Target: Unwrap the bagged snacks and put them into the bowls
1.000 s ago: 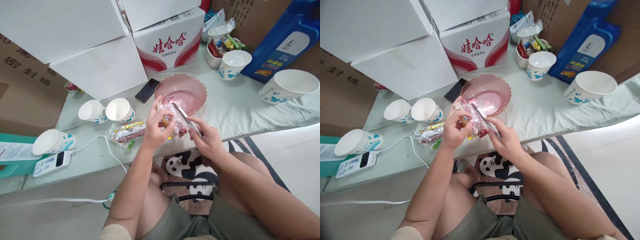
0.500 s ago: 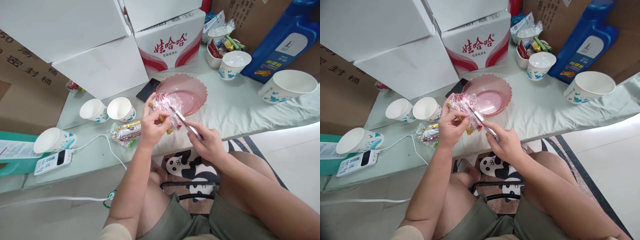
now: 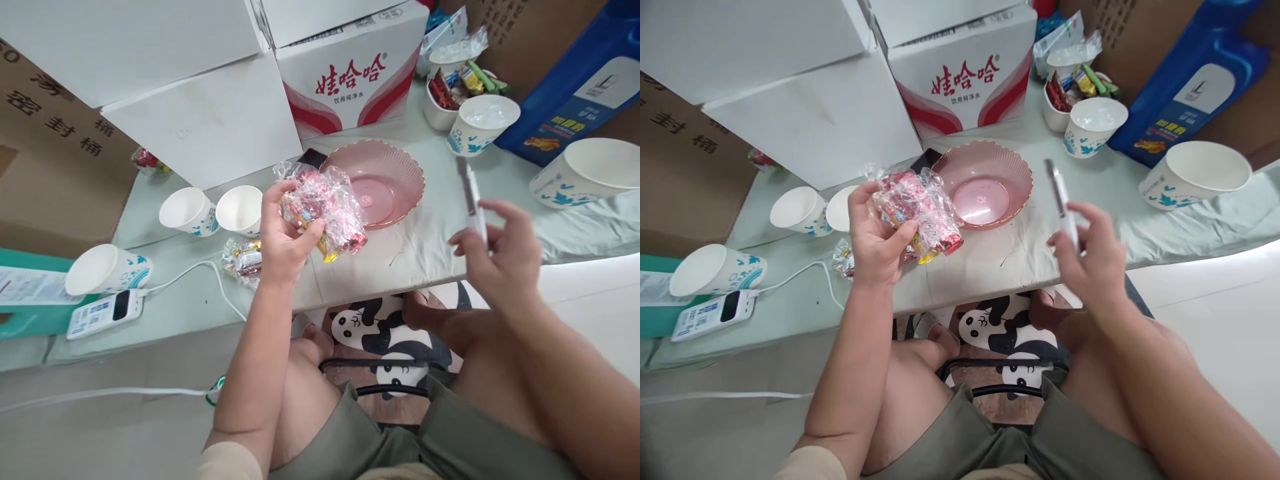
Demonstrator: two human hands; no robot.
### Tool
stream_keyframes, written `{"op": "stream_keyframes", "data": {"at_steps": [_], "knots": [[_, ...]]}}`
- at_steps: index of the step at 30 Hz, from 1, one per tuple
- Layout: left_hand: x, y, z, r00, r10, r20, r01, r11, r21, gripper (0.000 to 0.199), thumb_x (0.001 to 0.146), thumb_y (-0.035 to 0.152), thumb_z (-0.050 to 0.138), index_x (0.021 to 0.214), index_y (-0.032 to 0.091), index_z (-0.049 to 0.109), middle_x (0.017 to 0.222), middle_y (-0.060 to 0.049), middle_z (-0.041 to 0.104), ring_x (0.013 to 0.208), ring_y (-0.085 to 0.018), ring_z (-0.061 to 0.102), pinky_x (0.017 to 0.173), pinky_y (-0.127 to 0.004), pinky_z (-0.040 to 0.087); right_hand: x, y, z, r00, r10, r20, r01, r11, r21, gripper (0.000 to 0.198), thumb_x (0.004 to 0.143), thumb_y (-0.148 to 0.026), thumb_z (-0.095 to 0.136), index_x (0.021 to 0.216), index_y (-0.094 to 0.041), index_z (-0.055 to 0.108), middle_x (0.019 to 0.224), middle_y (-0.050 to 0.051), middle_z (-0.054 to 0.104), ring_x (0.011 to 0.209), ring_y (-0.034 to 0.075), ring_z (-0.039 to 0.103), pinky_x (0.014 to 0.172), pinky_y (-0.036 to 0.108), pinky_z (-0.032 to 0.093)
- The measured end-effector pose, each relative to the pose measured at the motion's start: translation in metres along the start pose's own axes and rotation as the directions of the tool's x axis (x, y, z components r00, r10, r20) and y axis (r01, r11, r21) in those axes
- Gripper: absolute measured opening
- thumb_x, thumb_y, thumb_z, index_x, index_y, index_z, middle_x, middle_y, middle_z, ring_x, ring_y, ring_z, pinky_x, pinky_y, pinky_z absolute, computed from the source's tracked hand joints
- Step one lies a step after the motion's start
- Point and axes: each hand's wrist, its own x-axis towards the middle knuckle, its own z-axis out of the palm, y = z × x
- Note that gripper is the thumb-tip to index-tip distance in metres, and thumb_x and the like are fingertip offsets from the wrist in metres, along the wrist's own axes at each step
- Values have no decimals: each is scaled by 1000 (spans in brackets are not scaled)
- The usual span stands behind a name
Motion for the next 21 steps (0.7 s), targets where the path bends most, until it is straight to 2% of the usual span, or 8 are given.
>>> {"op": "stream_keyframes", "data": {"at_steps": [4, 7, 9, 11, 13, 16, 18, 21], "knots": [[0, 0, 7, 992, 9, 127, -8, 1000, -11, 80, 82, 52, 75, 146, 48, 28, 139, -6, 49, 114, -24, 63, 90, -38, 58, 39, 39, -4, 968, 249, -11, -239, 913, -332, 41, 88, -24, 52, 128, -23, 57, 88, 11, 69, 75, 26, 62, 77, 43, 45], [-2, 2, 16, 980, -32, 196, 32, 999, -1, 86, 82, 53, 74, 149, 50, 19, 143, -7, 45, 116, -25, 62, 93, -41, 58, 48, 64, 3, 963, 255, 91, -193, 883, -428, 40, 87, -23, 49, 125, -21, 61, 100, 18, 67, 91, 33, 62, 79, 47, 44], [-4, 4, 22, 972, -54, 227, 57, 998, -9, 87, 83, 52, 74, 149, 49, 18, 142, -7, 46, 115, -26, 63, 92, -43, 57, 46, 69, 8, 982, 175, 76, -125, 893, -433, 36, 85, -24, 51, 118, -19, 64, 111, 21, 65, 107, 37, 59, 87, 52, 44], [-7, 7, 28, 963, -81, 256, 88, 996, -16, 86, 83, 53, 73, 149, 48, 19, 141, -8, 47, 115, -26, 63, 92, -43, 57, 38, 61, 13, 999, 35, 36, -21, 943, -331, 33, 84, -28, 55, 114, -19, 65, 119, 21, 62, 117, 38, 56, 94, 57, 43], [-11, 9, 34, 940, -129, 315, 141, 990, -15, 85, 82, 54, 73, 149, 46, 20, 141, -8, 48, 113, -25, 63, 91, -42, 57, 28, 40, 18, 992, -104, 75, 110, 991, -74, 37, 86, -33, 58, 120, -20, 61, 124, 19, 61, 115, 34, 59, 95, 54, 47], [-17, 12, 41, 882, -185, 433, 220, 975, -32, 76, 84, 54, 68, 147, 42, 28, 139, -7, 50, 110, -24, 64, 91, -41, 57, 10, 1, 29, 928, -271, 257, 156, 906, 393, 56, 88, -37, 62, 140, -24, 45, 131, 15, 60, 104, 25, 65, 87, 43, 57], [-20, 12, 44, 865, -182, 468, 239, 969, -65, 67, 87, 50, 64, 145, 39, 32, 140, -7, 51, 113, -24, 63, 94, -41, 57, 2, -19, 36, 907, -296, 299, 115, 859, 500, 62, 87, -36, 66, 144, -25, 41, 130, 13, 60, 96, 21, 66, 83, 39, 59], [-20, 11, 43, 876, -203, 437, 267, 959, -89, 61, 89, 40, 58, 145, 38, 33, 138, -7, 53, 111, -23, 63, 90, -41, 58, -3, -31, 44, 924, -290, 250, 139, 862, 488, 37, 90, -30, 65, 125, -25, 58, 118, 9, 62, 89, 18, 66, 79, 36, 60]]}}
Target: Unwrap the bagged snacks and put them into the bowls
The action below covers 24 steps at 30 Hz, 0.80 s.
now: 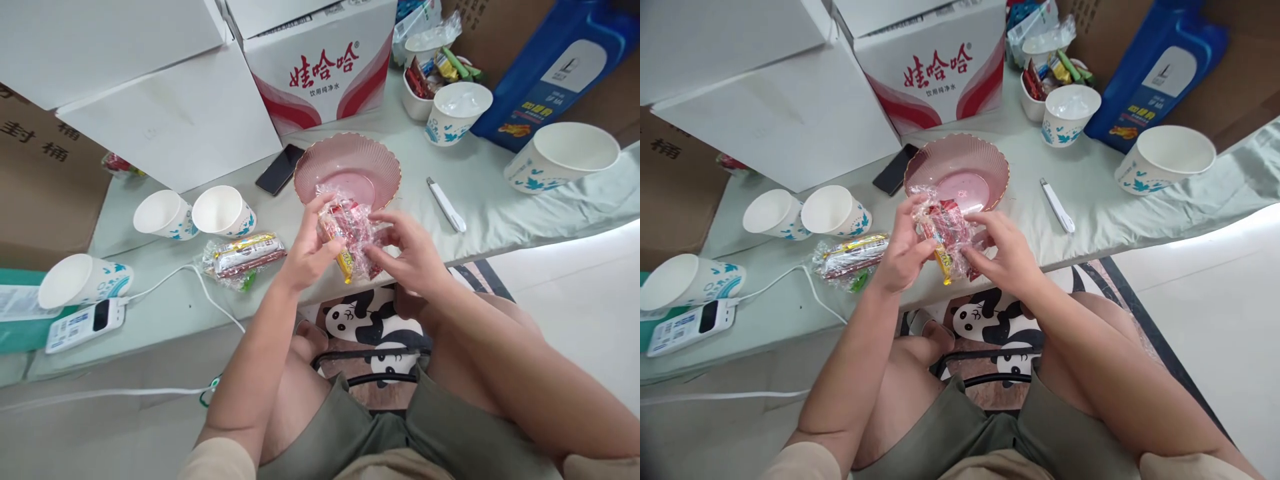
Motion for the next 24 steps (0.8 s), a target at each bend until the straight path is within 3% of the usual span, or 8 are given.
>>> {"op": "stream_keyframes", "data": {"at_steps": [2, 5, 8, 13, 19, 22, 24], "knots": [[0, 0, -3, 999, -32, -38, 32, 999, -15, 62, 88, 35, 57, 145, 38, 33, 135, -6, 55, 107, -22, 63, 84, -38, 59, 0, 2, 3, 996, -68, -49, 65, 997, -46, 20, 90, -28, 65, 110, -25, 66, 116, 9, 59, 99, 20, 65, 83, 37, 60], [0, 2, -7, 996, -61, -70, 59, 998, -39, 64, 85, 30, 60, 143, 37, 35, 136, -6, 54, 104, -20, 64, 81, -35, 60, -1, 6, 5, 985, -169, -40, 164, 981, -100, 15, 89, -26, 68, 104, -26, 69, 123, 10, 53, 117, 24, 61, 99, 45, 56], [1, 3, -9, 993, -84, -86, 80, 996, -49, 61, 84, 28, 60, 140, 37, 38, 138, -5, 53, 98, -17, 63, 80, -34, 60, -2, 8, 7, 982, -189, -1, 187, 975, -120, 5, 90, -23, 65, 93, -25, 69, 122, 9, 53, 119, 25, 60, 103, 48, 53], [2, 5, -14, 972, -129, -197, 120, 991, -55, 58, 81, 27, 65, 134, 34, 43, 131, -5, 56, 92, -16, 63, 71, -28, 60, -2, 4, 0, 979, -196, -56, 185, 969, -161, 8, 86, -16, 61, 85, -23, 62, 117, 9, 62, 112, 25, 64, 97, 46, 54], [-13, 11, -28, 910, -221, -351, 224, 974, -33, 54, 72, 24, 73, 118, 31, 46, 113, -1, 55, 74, -9, 59, 60, -21, 55, -5, 14, -17, 989, -146, -7, 142, 969, -202, 20, 78, -8, 53, 86, -25, 59, 83, 0, 68, 78, 18, 67, 71, 33, 53], [-29, 9, -34, 892, -316, -324, 361, 928, 87, 46, 70, 27, 74, 109, 28, 48, 106, 1, 54, 64, -6, 55, 59, -22, 51, -8, 24, -22, 977, -188, 99, 207, 948, -242, 29, 81, -6, 47, 88, -25, 67, 87, 2, 66, 77, 17, 64, 68, 32, 51], [-39, 7, -37, 884, -382, -270, 448, 857, 254, 37, 72, 29, 74, 101, 24, 52, 101, 1, 58, 64, -7, 55, 62, -24, 49, -10, 32, -25, 964, -183, 192, 233, 929, -287, 32, 82, -5, 44, 83, -25, 70, 89, 4, 64, 79, 18, 63, 69, 32, 50]]}}
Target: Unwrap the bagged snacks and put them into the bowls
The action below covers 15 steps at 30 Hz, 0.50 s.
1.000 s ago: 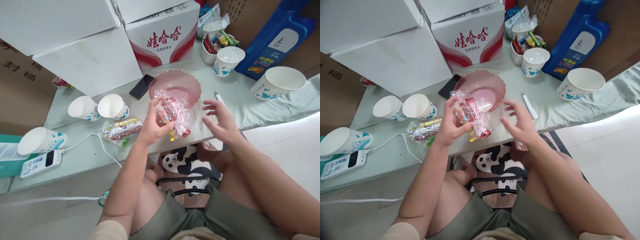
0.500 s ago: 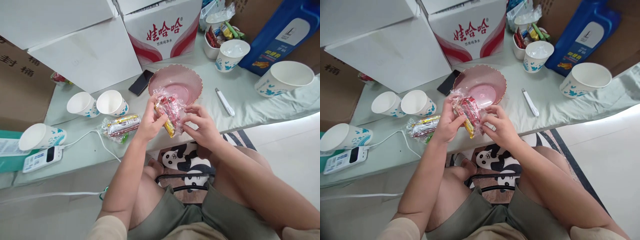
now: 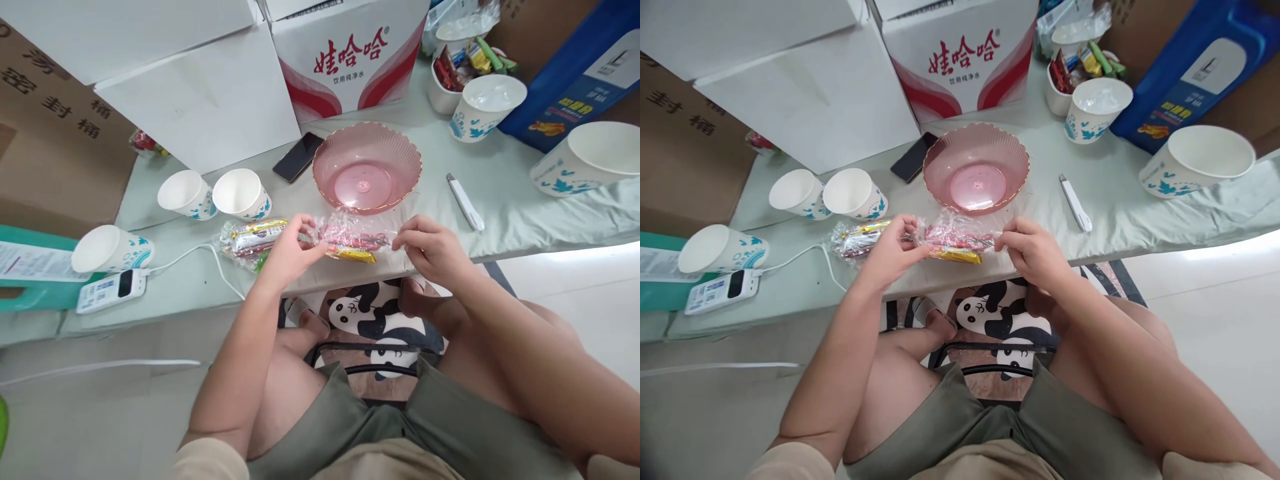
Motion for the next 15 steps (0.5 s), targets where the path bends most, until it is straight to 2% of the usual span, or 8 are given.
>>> {"op": "stream_keyframes", "data": {"at_steps": [3, 5, 7, 9, 10, 11, 13, 15], "knots": [[-9, -6, -4, 994, -101, 49, 78, 935, 346, 22, 77, 33, 71, 90, 21, 59, 93, -1, 66, 69, -13, 57, 70, -31, 48, -6, 10, -1, 994, 45, 98, -27, 984, -178, 34, 80, -4, 46, 82, -25, 74, 91, 7, 64, 83, 22, 60, 74, 38, 49], [-13, -5, -5, 993, -115, 5, 99, 875, 474, 22, 79, 36, 70, 93, 21, 63, 98, -4, 68, 73, -16, 59, 74, -35, 49, -9, 13, -3, 991, 110, 72, -82, 943, -323, 34, 78, -5, 49, 84, -25, 75, 95, 9, 65, 89, 26, 59, 78, 44, 47], [-15, 0, -2, 1000, -28, 1, 24, 869, 493, 34, 80, 41, 71, 107, 21, 64, 114, -7, 66, 84, -19, 63, 79, -36, 50, -10, 9, -7, 988, 150, -20, -146, 912, -384, 34, 76, -6, 51, 87, -26, 75, 104, 10, 66, 98, 30, 58, 82, 48, 46], [-16, 5, 2, 995, 72, 68, -96, 872, 480, 47, 79, 44, 73, 120, 23, 62, 129, -8, 60, 103, -22, 64, 86, -36, 51, -8, 0, -7, 986, 141, -85, -161, 929, -333, 33, 78, -9, 51, 93, -27, 74, 112, 10, 66, 104, 32, 59, 87, 51, 46], [-15, 6, 6, 990, 98, 104, -137, 865, 483, 46, 80, 43, 73, 120, 23, 63, 130, -8, 60, 109, -23, 63, 89, -35, 50, -5, -6, -6, 987, 131, -92, -153, 945, -290, 31, 81, -13, 52, 97, -27, 73, 112, 10, 67, 105, 32, 60, 89, 51, 46], [-13, 7, 9, 986, 106, 130, -157, 854, 496, 38, 82, 39, 71, 116, 23, 65, 126, -8, 63, 111, -24, 62, 90, -36, 49, -1, -11, -3, 989, 128, -79, -144, 955, -258, 29, 84, -17, 52, 102, -27, 72, 112, 10, 68, 105, 31, 61, 90, 50, 46], [-8, 6, 14, 986, 89, 138, -149, 838, 525, 17, 86, 29, 64, 99, 21, 70, 108, -6, 69, 100, -23, 65, 88, -35, 48, 7, -18, 7, 988, 152, 0, -147, 955, -257, 31, 89, -27, 53, 116, -23, 68, 112, 12, 70, 104, 32, 62, 92, 50, 46], [-2, 3, 16, 992, 70, 106, -115, 847, 519, 13, 88, 25, 57, 86, 20, 69, 88, -4, 70, 83, -21, 64, 80, -33, 47, 14, -19, 19, 971, 214, 105, -175, 940, -294, 43, 89, -31, 56, 129, -17, 62, 107, 14, 72, 101, 33, 63, 91, 49, 45]]}}
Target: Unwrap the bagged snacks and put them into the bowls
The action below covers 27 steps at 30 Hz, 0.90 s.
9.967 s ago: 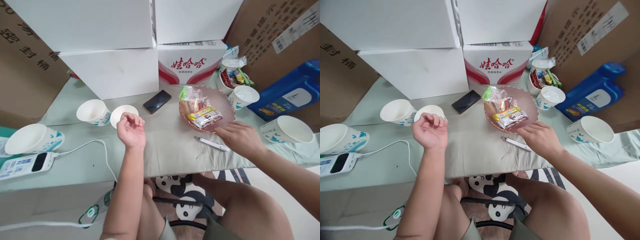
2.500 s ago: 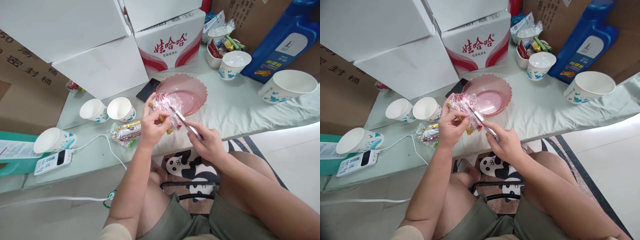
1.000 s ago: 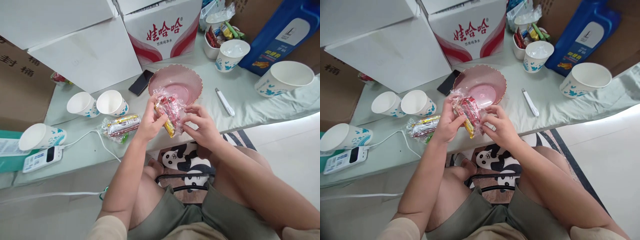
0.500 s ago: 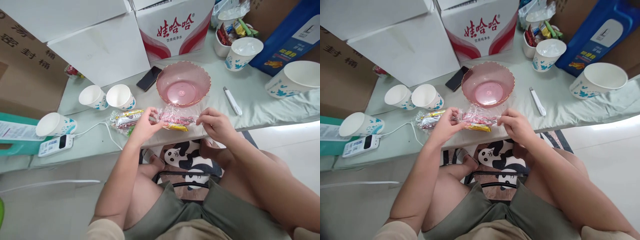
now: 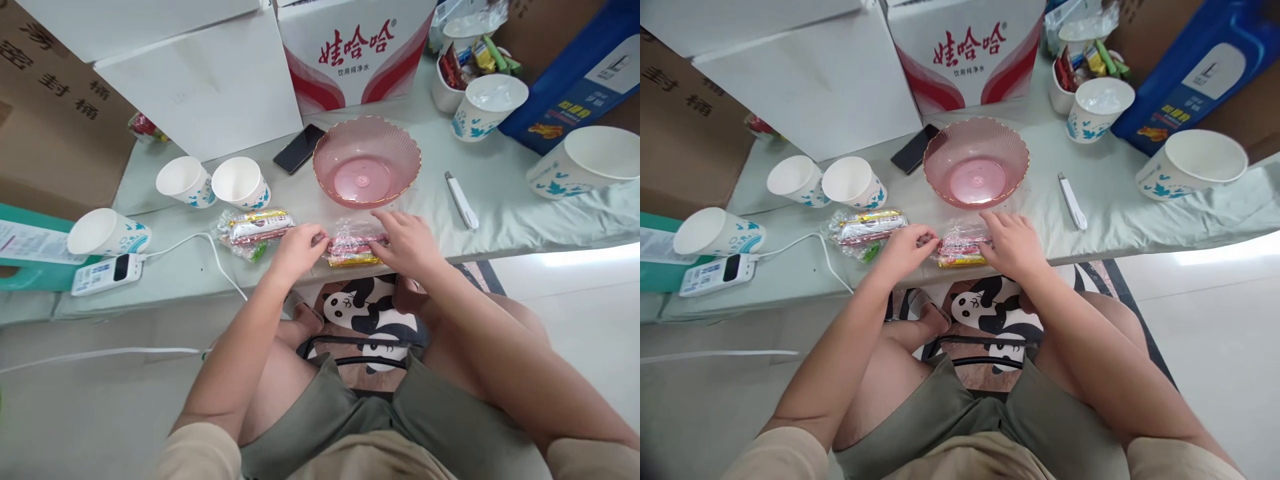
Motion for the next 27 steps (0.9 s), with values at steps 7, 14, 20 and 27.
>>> {"op": "stream_keyframes", "data": {"at_steps": [7, 14, 20, 27], "knots": [[15, -4, 1, 960, -98, -262, 58, 986, -158, 16, 92, 30, 52, 87, 20, 64, 72, -1, 67, 66, -16, 59, 68, -29, 43, 9, -1, 5, 986, -60, -155, 62, 998, 4, 23, 94, -22, 48, 91, -24, 71, 87, 9, 67, 85, 25, 60, 77, 39, 42], [25, -7, -5, 905, -170, -390, 110, 979, -172, 13, 93, 29, 52, 87, 21, 60, 77, -3, 68, 72, -19, 63, 73, -32, 45, -11, -9, -16, 926, -249, -284, 265, 964, 19, 19, 89, -16, 49, 81, -25, 64, 101, 8, 72, 89, 23, 63, 82, 40, 45], [17, -2, -11, 916, 92, -390, -116, 993, -37, 8, 90, 27, 60, 94, 21, 63, 99, -6, 70, 94, -21, 63, 89, -37, 47, -25, -13, -24, 901, -328, 283, 347, 938, -17, 27, 93, -25, 41, 84, -22, 67, 65, 3, 66, 59, 18, 56, 65, 35, 35], [16, 4, 0, 980, 123, -158, -97, 982, 162, 13, 87, 19, 61, 97, 22, 68, 115, -8, 68, 116, -30, 59, 108, -50, 37, -17, -15, -21, 879, -195, 436, 230, 973, -30, 28, 82, -12, 49, 81, -25, 74, 111, 1, 75, 62, 13, 61, 54, 30, 27]]}}
